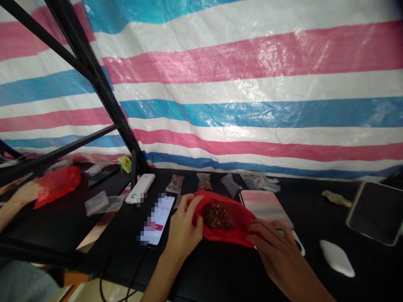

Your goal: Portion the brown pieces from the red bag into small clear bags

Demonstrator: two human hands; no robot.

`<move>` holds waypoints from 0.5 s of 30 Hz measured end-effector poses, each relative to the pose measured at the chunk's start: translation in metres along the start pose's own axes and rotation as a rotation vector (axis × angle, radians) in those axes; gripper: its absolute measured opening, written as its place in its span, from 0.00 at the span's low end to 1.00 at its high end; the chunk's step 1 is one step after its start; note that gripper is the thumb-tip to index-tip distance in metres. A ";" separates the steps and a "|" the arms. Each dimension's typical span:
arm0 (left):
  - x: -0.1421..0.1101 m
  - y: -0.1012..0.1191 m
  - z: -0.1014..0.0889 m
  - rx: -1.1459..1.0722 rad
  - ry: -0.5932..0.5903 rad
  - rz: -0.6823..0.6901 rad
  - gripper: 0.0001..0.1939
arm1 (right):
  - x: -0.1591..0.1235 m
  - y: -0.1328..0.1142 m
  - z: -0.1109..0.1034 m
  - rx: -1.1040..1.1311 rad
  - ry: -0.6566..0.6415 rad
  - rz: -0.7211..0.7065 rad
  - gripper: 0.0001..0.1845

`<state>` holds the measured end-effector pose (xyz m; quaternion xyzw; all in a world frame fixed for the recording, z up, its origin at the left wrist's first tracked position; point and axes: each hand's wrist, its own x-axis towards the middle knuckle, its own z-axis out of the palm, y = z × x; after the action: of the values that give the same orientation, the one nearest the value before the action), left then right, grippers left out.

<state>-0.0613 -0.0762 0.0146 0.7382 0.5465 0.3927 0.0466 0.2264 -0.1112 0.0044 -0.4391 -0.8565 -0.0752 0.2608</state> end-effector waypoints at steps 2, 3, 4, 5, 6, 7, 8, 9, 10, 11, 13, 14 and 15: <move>-0.027 0.009 -0.008 0.100 -0.016 -0.045 0.35 | 0.003 -0.004 -0.003 -0.003 -0.028 -0.043 0.28; -0.040 0.014 -0.013 0.134 -0.025 -0.065 0.36 | 0.002 -0.007 -0.004 -0.017 -0.044 -0.066 0.29; -0.052 0.020 -0.017 0.158 -0.004 -0.081 0.35 | -0.001 -0.009 -0.005 -0.032 -0.048 -0.078 0.30; -0.063 0.025 -0.021 0.175 0.009 -0.093 0.33 | -0.006 -0.012 -0.004 -0.041 -0.027 -0.073 0.30; -0.072 0.030 -0.025 0.193 0.040 -0.115 0.31 | -0.013 -0.015 -0.003 -0.042 -0.003 -0.063 0.30; -0.080 0.034 -0.028 0.209 0.072 -0.120 0.29 | -0.020 -0.018 -0.002 -0.039 0.036 -0.040 0.30; -0.085 0.037 -0.032 0.224 0.103 -0.102 0.28 | -0.027 -0.022 0.000 -0.030 0.075 -0.010 0.31; -0.087 0.040 -0.034 0.223 0.118 -0.066 0.28 | -0.033 -0.025 0.001 -0.022 0.101 0.016 0.31; -0.087 0.042 -0.036 0.214 0.112 -0.017 0.27 | -0.037 -0.028 0.002 -0.008 0.123 0.027 0.31; -0.085 0.043 -0.036 0.205 0.084 0.032 0.28 | -0.038 -0.031 0.002 0.010 0.128 0.021 0.31; -0.075 0.046 -0.034 0.199 -0.035 0.100 0.28 | -0.030 -0.035 -0.001 0.064 0.098 -0.008 0.30; -0.069 0.047 -0.030 0.219 -0.108 0.096 0.27 | -0.021 -0.037 -0.004 0.100 0.055 -0.014 0.28; -0.064 0.048 -0.025 0.236 -0.175 0.081 0.27 | -0.010 -0.037 -0.006 0.136 0.013 0.008 0.25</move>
<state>-0.0462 -0.1587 0.0220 0.7915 0.5524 0.2614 -0.0091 0.2044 -0.1428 0.0078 -0.4233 -0.8561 -0.0185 0.2960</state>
